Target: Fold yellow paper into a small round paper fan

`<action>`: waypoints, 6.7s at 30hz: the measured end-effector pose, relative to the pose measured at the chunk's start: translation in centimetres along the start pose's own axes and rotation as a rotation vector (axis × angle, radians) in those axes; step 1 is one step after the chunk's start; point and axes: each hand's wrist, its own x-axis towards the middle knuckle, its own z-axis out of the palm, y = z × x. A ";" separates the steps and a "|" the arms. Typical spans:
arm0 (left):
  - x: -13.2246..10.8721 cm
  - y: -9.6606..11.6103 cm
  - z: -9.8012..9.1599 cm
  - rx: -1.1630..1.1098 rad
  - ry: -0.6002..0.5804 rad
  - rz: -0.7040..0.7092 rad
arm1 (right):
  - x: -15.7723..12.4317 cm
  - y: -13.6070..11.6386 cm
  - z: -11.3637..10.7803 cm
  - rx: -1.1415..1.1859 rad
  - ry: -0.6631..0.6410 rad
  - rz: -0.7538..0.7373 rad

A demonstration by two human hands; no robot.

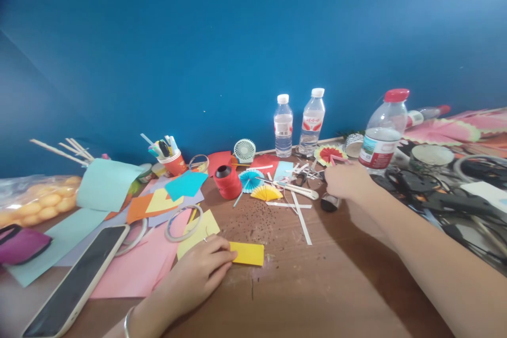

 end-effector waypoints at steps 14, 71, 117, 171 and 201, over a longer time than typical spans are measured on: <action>0.2 0.0 0.8 -0.151 -0.034 -0.151 | -8.4 -15.4 -1.6 0.550 -0.318 -0.573; 1.0 1.3 1.8 -1.472 0.145 -0.553 | -8.8 -16.5 -0.3 1.835 -0.844 0.268; -0.2 1.6 0.5 -0.086 -0.129 0.030 | -6.7 -12.3 -1.1 0.307 -0.196 -1.084; -0.9 1.8 4.6 0.464 0.182 0.109 | -7.3 -13.8 0.8 0.579 -0.484 -0.399; -0.5 0.5 2.2 0.348 0.112 0.083 | -7.2 -13.6 0.1 0.590 -0.458 -0.746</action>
